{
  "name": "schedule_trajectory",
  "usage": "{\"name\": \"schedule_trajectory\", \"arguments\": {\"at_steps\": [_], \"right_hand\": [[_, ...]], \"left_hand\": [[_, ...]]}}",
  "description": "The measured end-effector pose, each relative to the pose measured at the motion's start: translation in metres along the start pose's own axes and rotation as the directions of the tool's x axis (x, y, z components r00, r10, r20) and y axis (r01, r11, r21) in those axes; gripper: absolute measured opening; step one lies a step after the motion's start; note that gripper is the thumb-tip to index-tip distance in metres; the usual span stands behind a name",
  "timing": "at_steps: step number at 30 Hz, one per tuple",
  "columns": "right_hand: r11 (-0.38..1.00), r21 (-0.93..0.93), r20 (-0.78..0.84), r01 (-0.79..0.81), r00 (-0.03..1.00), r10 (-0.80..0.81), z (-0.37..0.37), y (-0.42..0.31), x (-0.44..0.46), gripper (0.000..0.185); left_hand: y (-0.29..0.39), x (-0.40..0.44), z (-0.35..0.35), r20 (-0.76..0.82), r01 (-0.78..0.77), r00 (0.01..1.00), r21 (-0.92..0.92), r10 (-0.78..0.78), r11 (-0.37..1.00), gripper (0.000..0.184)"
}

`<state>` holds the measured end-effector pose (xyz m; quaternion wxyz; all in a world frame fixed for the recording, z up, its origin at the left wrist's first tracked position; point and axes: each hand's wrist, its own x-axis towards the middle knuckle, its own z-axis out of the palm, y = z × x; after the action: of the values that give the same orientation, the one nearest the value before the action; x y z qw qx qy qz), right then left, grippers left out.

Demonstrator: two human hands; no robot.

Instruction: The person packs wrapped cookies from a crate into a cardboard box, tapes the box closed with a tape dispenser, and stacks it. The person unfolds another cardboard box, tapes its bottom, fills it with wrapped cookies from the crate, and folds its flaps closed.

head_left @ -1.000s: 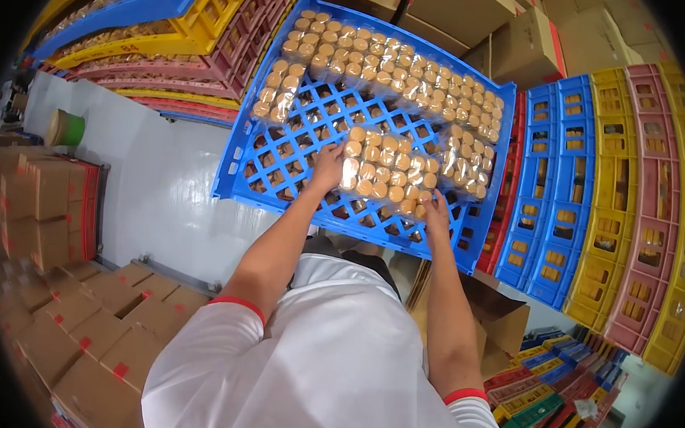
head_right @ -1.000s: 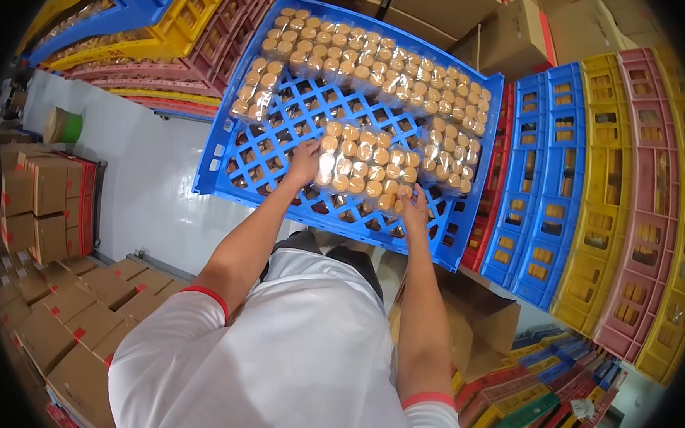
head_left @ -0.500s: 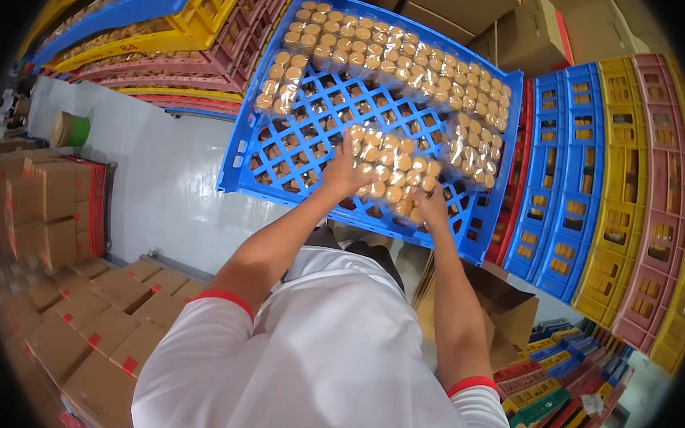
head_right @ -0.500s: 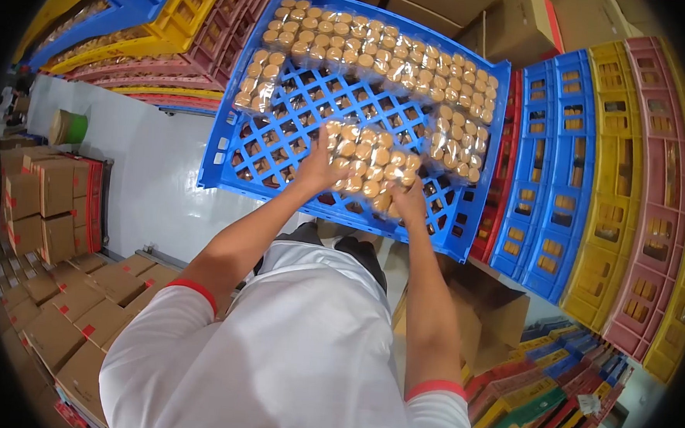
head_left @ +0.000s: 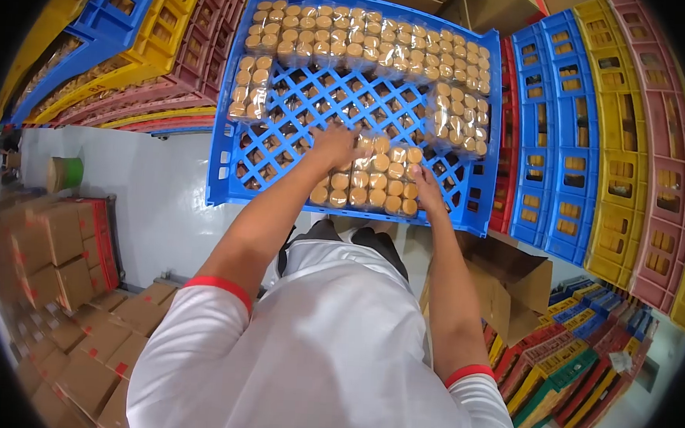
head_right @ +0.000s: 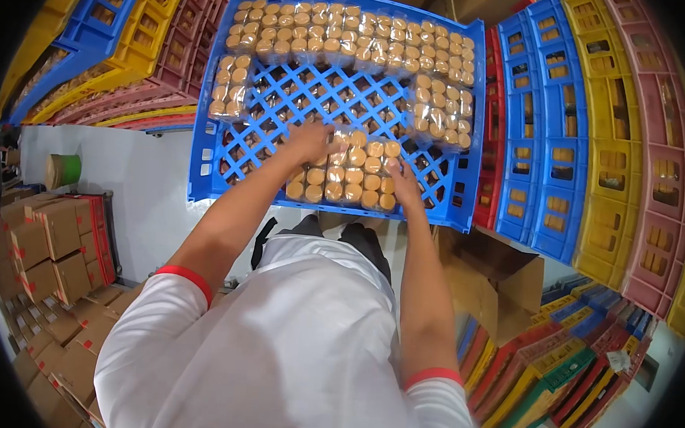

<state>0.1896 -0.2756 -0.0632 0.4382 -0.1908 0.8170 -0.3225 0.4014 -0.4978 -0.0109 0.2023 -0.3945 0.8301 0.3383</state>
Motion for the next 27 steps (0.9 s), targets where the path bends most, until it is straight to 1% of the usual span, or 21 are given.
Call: {"name": "schedule_trajectory", "arguments": {"at_steps": [1, 2, 3, 4, 6, 7, 8, 10, 11, 12, 13, 14, 15, 16, 18, 20, 22, 23, 24, 26, 27], "right_hand": [[1.000, 0.005, -0.007, 0.001, 1.000, -0.001, 0.001, -0.005, -0.004, 0.064], [0.994, -0.089, 0.008, 0.067, 0.998, -0.066, 0.003, -0.008, -0.009, 0.064], [0.975, -0.183, 0.029, 0.129, 0.992, -0.126, 0.006, -0.013, -0.016, 0.064], [0.976, -0.180, 0.022, 0.123, 0.992, -0.121, 0.006, -0.017, -0.022, 0.064], [0.977, -0.187, 0.043, 0.106, 0.994, -0.100, 0.005, -0.027, -0.028, 0.081], [0.976, -0.189, 0.042, 0.109, 0.994, -0.103, 0.002, -0.013, -0.015, 0.081], [0.987, -0.141, -0.014, 0.083, 0.996, -0.086, -0.001, 0.001, -0.002, 0.080], [0.995, -0.086, -0.073, 0.056, 0.995, -0.062, -0.006, 0.006, 0.004, 0.079], [0.998, 0.025, -0.095, -0.059, 0.994, 0.061, -0.011, -0.008, -0.002, 0.077], [0.975, 0.139, -0.101, -0.174, 0.977, 0.189, -0.013, -0.018, -0.009, 0.076], [0.972, 0.145, -0.103, -0.183, 0.975, 0.199, -0.010, -0.024, -0.015, 0.076], [0.979, 0.178, 0.018, -0.101, 0.995, 0.099, -0.002, -0.030, -0.020, 0.075], [0.975, 0.221, 0.135, -0.019, 0.991, -0.011, 0.006, -0.034, -0.023, 0.074], [0.975, 0.223, 0.135, -0.019, 0.991, -0.012, 0.014, -0.030, -0.021, 0.074], [0.996, 0.082, -0.025, 0.036, 0.999, -0.034, 0.028, -0.021, -0.021, 0.069], [0.990, 0.082, -0.043, 0.115, 0.993, -0.112, 0.022, -0.031, -0.041, 0.068], [0.946, 0.075, -0.235, 0.314, 0.928, -0.290, 0.022, -0.040, -0.075, 0.069], [0.942, 0.086, -0.255, 0.324, 0.921, -0.293, 0.018, -0.045, -0.088, 0.069], [0.913, 0.178, -0.286, 0.367, 0.907, -0.309, 0.011, -0.048, -0.102, 0.070], [0.867, 0.273, -0.358, 0.417, 0.880, -0.311, -0.007, -0.056, -0.133, 0.071], [0.803, 0.306, -0.426, 0.511, 0.828, -0.365, -0.021, -0.059, -0.152, 0.071]], "left_hand": [[-0.002, -0.007, 0.008, -0.061, -0.037, 0.997, 0.064, 0.041, 0.997, 0.082], [-0.004, -0.010, 0.013, -0.117, -0.072, 0.989, 0.134, 0.088, 0.988, 0.082], [-0.001, -0.014, 0.008, -0.062, -0.051, 0.996, 0.105, 0.057, 0.993, 0.085], [-0.004, -0.008, 0.016, -0.057, -0.057, 0.996, 0.109, 0.064, 0.992, 0.085], [-0.009, -0.001, 0.033, -0.319, -0.086, 0.939, 0.151, 0.131, 0.985, 0.089], [-0.006, -0.011, 0.023, -0.322, -0.087, 0.938, 0.150, 0.132, 0.985, 0.089], [-0.003, -0.025, 0.015, -0.392, -0.010, 0.920, 0.043, 0.026, 0.999, 0.090], [-0.018, -0.037, 0.029, -0.445, 0.057, 0.892, -0.066, -0.081, 0.996, 0.092], [-0.052, -0.027, 0.056, -0.448, 0.016, 0.869, -0.401, -0.211, 0.916, 0.090], [-0.070, -0.022, 0.073, -0.398, -0.036, 0.855, -0.686, -0.333, 0.726, 0.087], [-0.071, -0.028, 0.078, -0.391, -0.032, 0.859, -0.683, -0.329, 0.730, 0.087], [-0.073, -0.034, 0.085, -0.160, -0.024, 0.947, -0.899, -0.279, 0.437, 0.081], [-0.073, -0.040, 0.089, 0.041, 0.055, 0.989, -0.994, -0.143, 0.093, 0.076], [-0.063, -0.048, 0.082, 0.041, 0.055, 0.989, -0.994, -0.143, 0.096, 0.076], [-0.035, -0.062, 0.069, -0.145, -0.081, 0.962, -0.961, -0.232, 0.265, 0.067], [-0.031, -0.061, 0.069, -0.238, -0.181, 0.955, -0.940, -0.177, 0.290, 0.069], [-0.012, -0.089, 0.058, -0.373, -0.248, 0.893, -0.875, -0.251, 0.416, 0.074], [-0.005, -0.099, 0.052, -0.454, -0.314, 0.866, -0.821, -0.212, 0.477, 0.081], [0.007, -0.111, 0.043, -0.464, -0.328, 0.866, -0.808, -0.185, 0.490, 0.081], [0.040, -0.138, 0.025, -0.610, -0.479, 0.786, -0.701, -0.097, 0.529, 0.083], [0.057, -0.151, 0.021, -0.650, -0.527, 0.758, -0.662, -0.058, 0.533, 0.086]]}}
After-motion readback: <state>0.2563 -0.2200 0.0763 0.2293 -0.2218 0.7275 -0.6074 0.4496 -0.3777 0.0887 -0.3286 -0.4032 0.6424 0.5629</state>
